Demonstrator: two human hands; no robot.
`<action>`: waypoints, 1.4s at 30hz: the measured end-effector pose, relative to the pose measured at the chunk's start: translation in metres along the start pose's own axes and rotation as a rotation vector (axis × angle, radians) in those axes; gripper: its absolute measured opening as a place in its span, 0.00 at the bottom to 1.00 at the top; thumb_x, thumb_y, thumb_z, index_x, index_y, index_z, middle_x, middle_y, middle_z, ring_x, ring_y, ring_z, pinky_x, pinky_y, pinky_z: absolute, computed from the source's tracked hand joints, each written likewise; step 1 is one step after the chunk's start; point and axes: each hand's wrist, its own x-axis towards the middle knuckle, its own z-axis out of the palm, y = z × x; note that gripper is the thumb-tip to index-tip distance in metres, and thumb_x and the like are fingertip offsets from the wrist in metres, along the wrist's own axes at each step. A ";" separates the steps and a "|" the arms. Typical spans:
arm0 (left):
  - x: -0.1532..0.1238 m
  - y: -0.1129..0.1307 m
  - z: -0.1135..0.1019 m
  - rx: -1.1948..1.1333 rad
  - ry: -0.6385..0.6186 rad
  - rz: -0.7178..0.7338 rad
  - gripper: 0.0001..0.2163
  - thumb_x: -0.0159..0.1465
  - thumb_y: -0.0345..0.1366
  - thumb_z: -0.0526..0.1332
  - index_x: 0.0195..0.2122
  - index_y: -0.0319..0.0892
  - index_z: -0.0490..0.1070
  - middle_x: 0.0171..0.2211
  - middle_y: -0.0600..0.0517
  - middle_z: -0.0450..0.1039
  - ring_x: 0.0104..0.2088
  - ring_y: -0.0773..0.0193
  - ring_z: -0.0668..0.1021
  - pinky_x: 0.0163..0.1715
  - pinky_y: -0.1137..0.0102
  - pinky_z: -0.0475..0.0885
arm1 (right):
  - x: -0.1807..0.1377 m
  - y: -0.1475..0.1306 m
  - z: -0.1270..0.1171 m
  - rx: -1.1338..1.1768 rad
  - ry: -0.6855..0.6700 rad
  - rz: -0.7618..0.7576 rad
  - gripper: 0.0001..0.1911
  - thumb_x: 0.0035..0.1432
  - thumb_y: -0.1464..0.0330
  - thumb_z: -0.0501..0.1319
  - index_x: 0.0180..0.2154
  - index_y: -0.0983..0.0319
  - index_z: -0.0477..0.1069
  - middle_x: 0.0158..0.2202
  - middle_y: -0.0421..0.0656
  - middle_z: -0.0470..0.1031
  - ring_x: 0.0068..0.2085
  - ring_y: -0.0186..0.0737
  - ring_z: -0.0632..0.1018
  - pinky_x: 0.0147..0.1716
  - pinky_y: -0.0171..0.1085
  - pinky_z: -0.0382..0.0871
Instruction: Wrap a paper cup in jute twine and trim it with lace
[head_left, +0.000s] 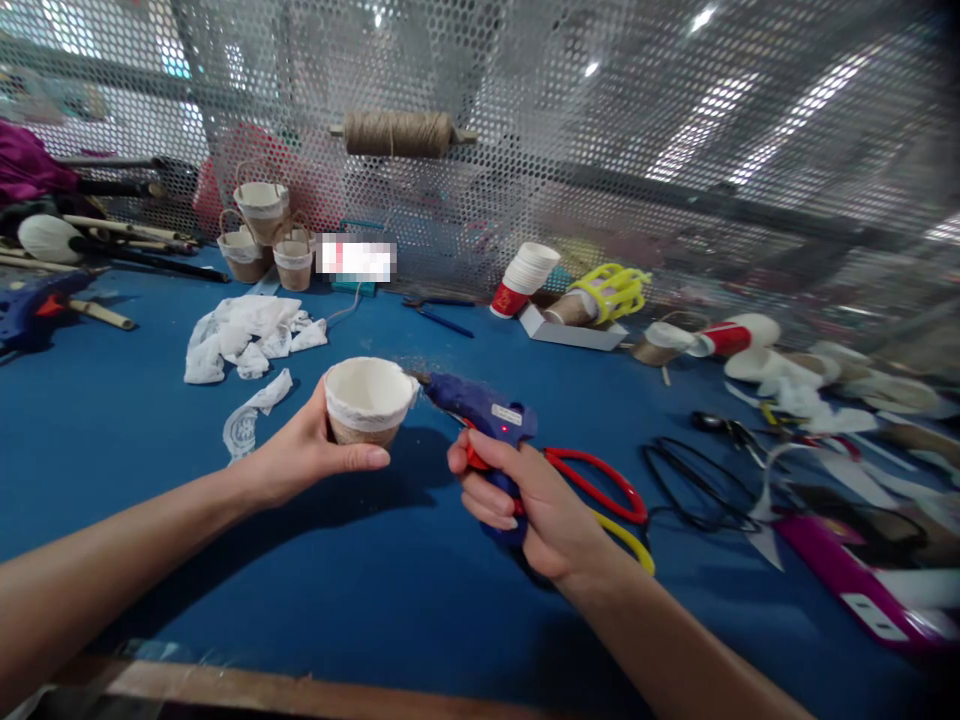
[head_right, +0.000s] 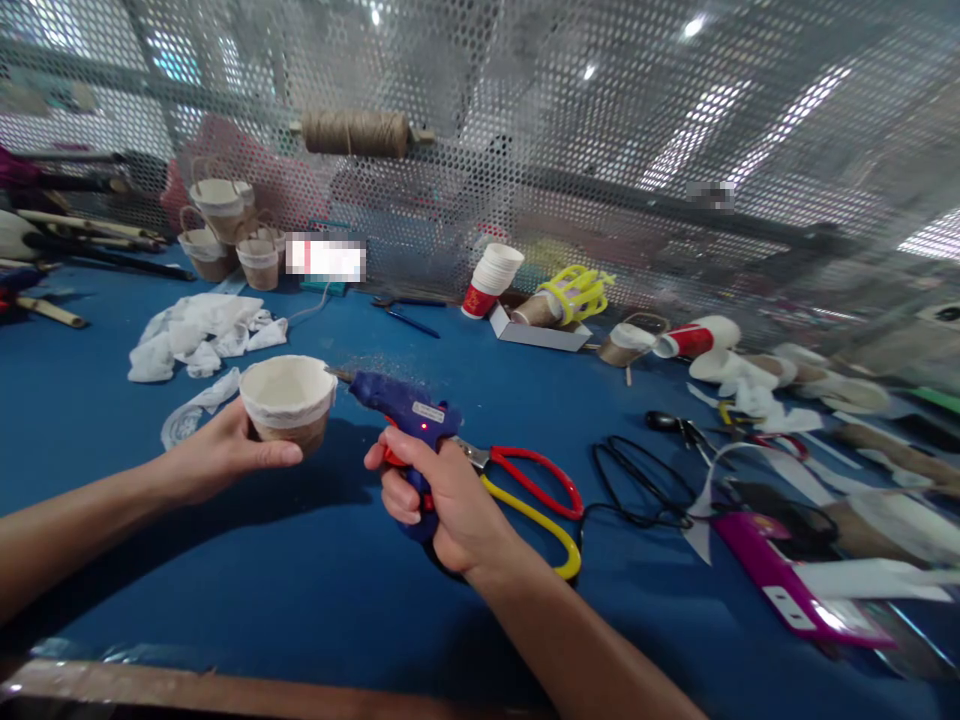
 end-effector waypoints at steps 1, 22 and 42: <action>0.000 0.000 0.000 0.005 0.004 0.002 0.33 0.45 0.39 0.69 0.50 0.37 0.58 0.53 0.39 0.61 0.54 0.48 0.64 0.53 0.58 0.60 | 0.000 0.000 0.000 -0.021 0.001 0.000 0.13 0.50 0.62 0.61 0.22 0.66 0.70 0.10 0.31 0.54 0.13 0.22 0.52 0.12 0.27 0.43; 0.001 0.003 -0.001 0.416 0.124 0.064 0.26 0.47 0.38 0.66 0.42 0.42 0.54 0.40 0.51 0.65 0.42 0.60 0.71 0.44 0.64 0.67 | -0.010 -0.010 -0.004 -1.044 0.337 -0.281 0.15 0.51 0.61 0.59 0.19 0.62 0.67 0.12 0.38 0.66 0.15 0.33 0.69 0.18 0.34 0.66; 0.001 0.016 -0.015 0.367 -0.155 -0.003 0.27 0.46 0.42 0.67 0.47 0.41 0.60 0.42 0.49 0.70 0.43 0.57 0.73 0.43 0.67 0.70 | -0.019 -0.029 -0.018 -1.127 0.301 -0.359 0.13 0.51 0.59 0.60 0.21 0.60 0.68 0.14 0.38 0.67 0.18 0.35 0.71 0.20 0.35 0.66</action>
